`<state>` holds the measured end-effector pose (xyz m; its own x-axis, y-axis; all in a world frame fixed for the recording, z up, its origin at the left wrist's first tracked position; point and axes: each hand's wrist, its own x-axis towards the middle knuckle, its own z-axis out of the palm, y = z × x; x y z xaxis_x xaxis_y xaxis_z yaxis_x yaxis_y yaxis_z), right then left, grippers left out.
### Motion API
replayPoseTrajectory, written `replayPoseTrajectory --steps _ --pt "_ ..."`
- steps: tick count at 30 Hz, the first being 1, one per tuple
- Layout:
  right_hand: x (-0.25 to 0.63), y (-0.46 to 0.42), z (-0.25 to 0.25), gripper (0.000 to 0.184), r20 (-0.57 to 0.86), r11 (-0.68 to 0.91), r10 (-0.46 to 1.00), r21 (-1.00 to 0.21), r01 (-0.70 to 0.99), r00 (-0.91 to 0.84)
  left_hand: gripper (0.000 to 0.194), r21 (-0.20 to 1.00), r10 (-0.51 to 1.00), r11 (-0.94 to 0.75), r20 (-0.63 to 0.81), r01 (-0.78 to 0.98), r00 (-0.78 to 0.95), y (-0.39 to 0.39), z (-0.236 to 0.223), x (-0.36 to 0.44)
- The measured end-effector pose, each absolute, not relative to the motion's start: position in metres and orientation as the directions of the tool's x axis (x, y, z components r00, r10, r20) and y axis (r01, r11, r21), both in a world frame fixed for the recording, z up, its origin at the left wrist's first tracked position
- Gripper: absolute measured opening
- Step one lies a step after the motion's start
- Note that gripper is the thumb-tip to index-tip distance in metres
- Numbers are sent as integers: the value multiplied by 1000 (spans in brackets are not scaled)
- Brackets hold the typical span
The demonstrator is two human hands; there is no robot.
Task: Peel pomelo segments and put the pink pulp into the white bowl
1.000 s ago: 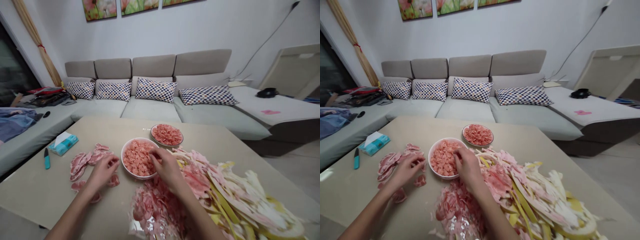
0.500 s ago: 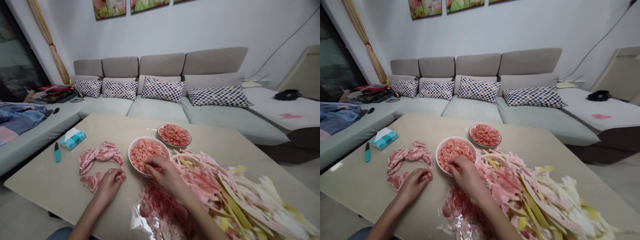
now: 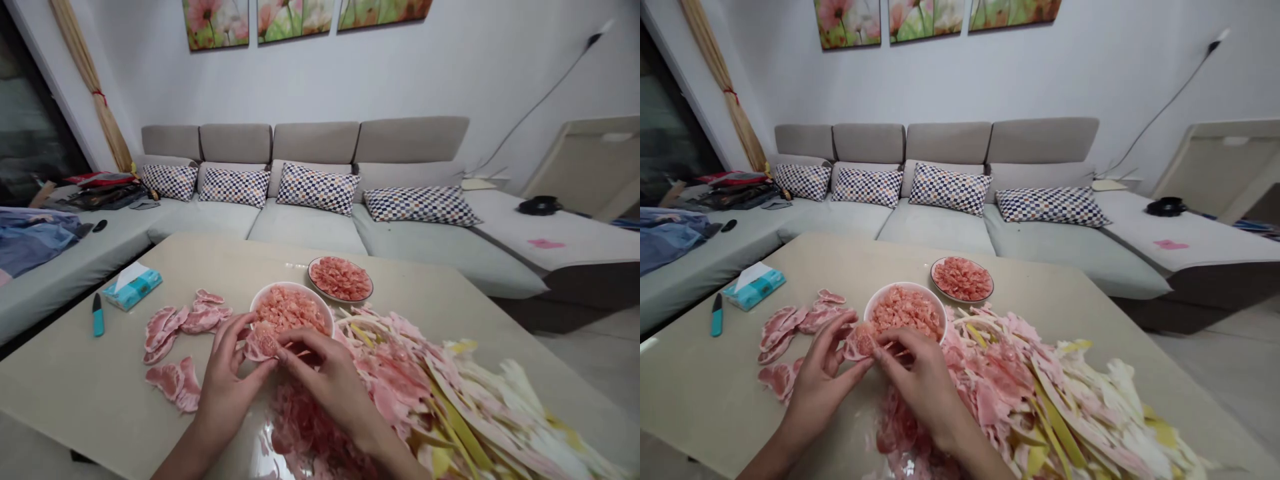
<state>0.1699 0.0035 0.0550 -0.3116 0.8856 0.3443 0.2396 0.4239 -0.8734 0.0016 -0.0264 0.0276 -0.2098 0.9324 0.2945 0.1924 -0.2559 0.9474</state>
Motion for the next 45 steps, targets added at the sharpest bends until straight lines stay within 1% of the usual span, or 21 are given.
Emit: replayPoseTrajectory --steps 2,5,8,12,15,17,19,21,23,26,28,29,30,31,33,35,36,38,39,42,45 --pt "172 5 54 13 349 428 887 -867 255 -302 67 988 974 -153 146 -26 -175 -24 29 4" --pt "171 7 50 13 381 460 874 -848 263 -301 64 976 991 -43 15 -214 -131 -22 30 4" --pt "170 8 47 12 477 541 837 -796 272 -269 57 965 985 -44 0 -257 -170 -21 30 6" --pt "169 4 48 13 604 654 755 -669 353 -255 56 971 973 -100 49 -219 -228 -23 28 9" --pt "169 -2 49 16 688 729 667 -521 445 -287 50 983 945 -159 125 -89 -301 -27 23 10" --pt "168 -6 50 18 740 754 600 -394 525 -305 43 974 913 -204 224 94 -342 -31 20 9" --pt "166 -9 50 17 765 746 560 -300 594 -318 39 910 874 -260 363 322 -323 -36 19 8" --pt "164 -12 49 14 763 732 556 -264 628 -328 38 788 825 -332 509 518 -247 -40 20 8" --pt "161 -13 48 13 753 721 572 -274 636 -325 40 653 770 -416 623 633 -137 -42 23 8" --pt "159 -14 47 16 734 693 619 -346 633 -278 51 504 685 -530 728 682 -5 -43 26 9" --pt "159 -14 47 16 694 661 679 -437 610 -239 55 456 644 -570 765 683 26 -44 26 10" --pt "159 -14 48 16 656 639 718 -493 590 -231 54 462 643 -571 765 679 20 -44 26 11" --pt "159 -13 49 16 609 612 760 -554 565 -226 51 497 667 -553 745 668 -2 -44 25 12" --pt "160 -13 50 16 558 579 799 -614 537 -224 47 566 715 -514 698 645 -43 -44 25 12" --pt "162 -12 53 14 462 511 857 -712 482 -227 41 766 842 -379 518 519 -151 -43 26 13" --pt "163 -11 55 13 396 457 889 -770 446 -228 42 937 935 -218 281 272 -217 -42 28 13" --pt "164 -11 56 12 377 442 897 -785 434 -231 44 979 959 -156 181 129 -217 -40 30 13" --pt "164 -11 58 11 359 430 902 -802 414 -240 45 992 982 -67 47 -107 -180 -37 34 12" --pt "163 -12 59 11 354 426 903 -810 402 -244 44 982 988 -29 -1 -188 -157 -36 36 11" --pt "163 -13 63 11 309 389 915 -845 368 -258 45 936 993 81 -107 -343 -57 -34 42 8" --pt "166 -13 68 12 227 312 936 -889 336 -268 45 888 987 162 -151 -430 60 -36 45 5"
